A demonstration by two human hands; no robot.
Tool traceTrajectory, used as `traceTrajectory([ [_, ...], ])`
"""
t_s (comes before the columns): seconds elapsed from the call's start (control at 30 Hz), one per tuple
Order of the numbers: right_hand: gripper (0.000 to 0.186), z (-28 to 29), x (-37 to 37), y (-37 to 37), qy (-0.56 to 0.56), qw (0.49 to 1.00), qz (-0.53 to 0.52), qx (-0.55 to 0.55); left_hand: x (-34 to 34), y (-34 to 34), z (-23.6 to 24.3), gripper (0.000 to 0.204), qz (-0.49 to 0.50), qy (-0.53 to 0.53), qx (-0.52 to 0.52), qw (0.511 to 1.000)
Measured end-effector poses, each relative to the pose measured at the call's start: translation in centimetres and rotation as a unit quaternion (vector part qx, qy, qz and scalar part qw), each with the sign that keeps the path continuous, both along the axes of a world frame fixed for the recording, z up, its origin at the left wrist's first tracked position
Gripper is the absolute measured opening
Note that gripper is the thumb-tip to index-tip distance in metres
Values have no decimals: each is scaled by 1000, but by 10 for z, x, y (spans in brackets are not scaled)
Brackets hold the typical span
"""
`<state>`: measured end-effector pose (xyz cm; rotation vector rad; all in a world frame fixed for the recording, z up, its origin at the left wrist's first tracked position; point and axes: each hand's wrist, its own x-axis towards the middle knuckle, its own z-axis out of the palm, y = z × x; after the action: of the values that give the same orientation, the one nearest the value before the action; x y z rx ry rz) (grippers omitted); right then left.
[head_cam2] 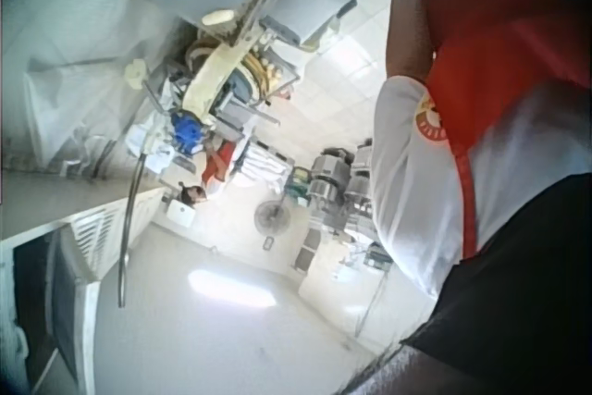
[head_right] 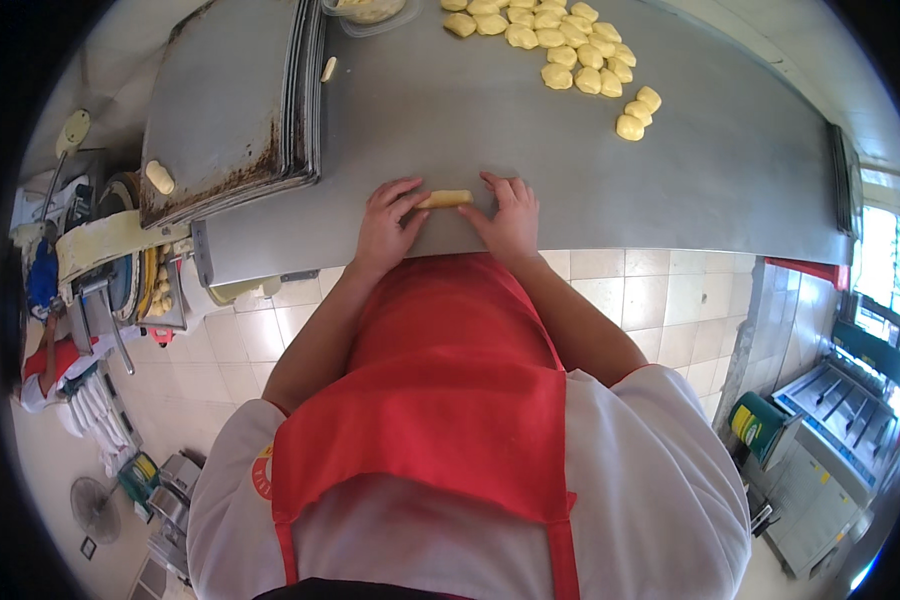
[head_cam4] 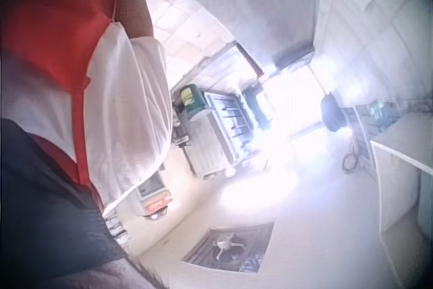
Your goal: The person prepares bread rolls by taking pieces of dough, placing a strip of cheese inside, and rolling the dough by hand on a counter into a cylindrical shape before placing them onto a metal tray.
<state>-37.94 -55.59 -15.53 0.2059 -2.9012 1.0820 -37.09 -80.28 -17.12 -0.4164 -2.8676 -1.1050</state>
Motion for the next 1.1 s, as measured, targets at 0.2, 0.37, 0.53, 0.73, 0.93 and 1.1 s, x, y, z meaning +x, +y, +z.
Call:
traceTrajectory([
  [0.2, 48, -12, 7, -8, -56, 995, -55, -65, 12, 22, 21, 49, 139, -103, 152, 973],
  [0.37, 48, -9, 4, -5, -9, 998, 1, -66, 13, 30, 19, 54, 171, -108, 159, 966],
  [0.53, 55, 4, -20, -6, 43, 974, 210, -70, 9, 28, 13, 63, 84, 4, 26, 996],
  [0.73, 54, 114, -43, -69, 25, 944, 297, -138, -21, -61, 180, 66, 55, -76, 85, 992],
  [0.93, 59, 248, -76, -270, 338, 855, 292, -263, 53, -221, 342, 78, 146, 324, 239, 904],
  [1.1, 65, 146, -126, -364, 230, 931, 274, -65, 122, -295, 287, 71, 250, 226, 242, 910],
])
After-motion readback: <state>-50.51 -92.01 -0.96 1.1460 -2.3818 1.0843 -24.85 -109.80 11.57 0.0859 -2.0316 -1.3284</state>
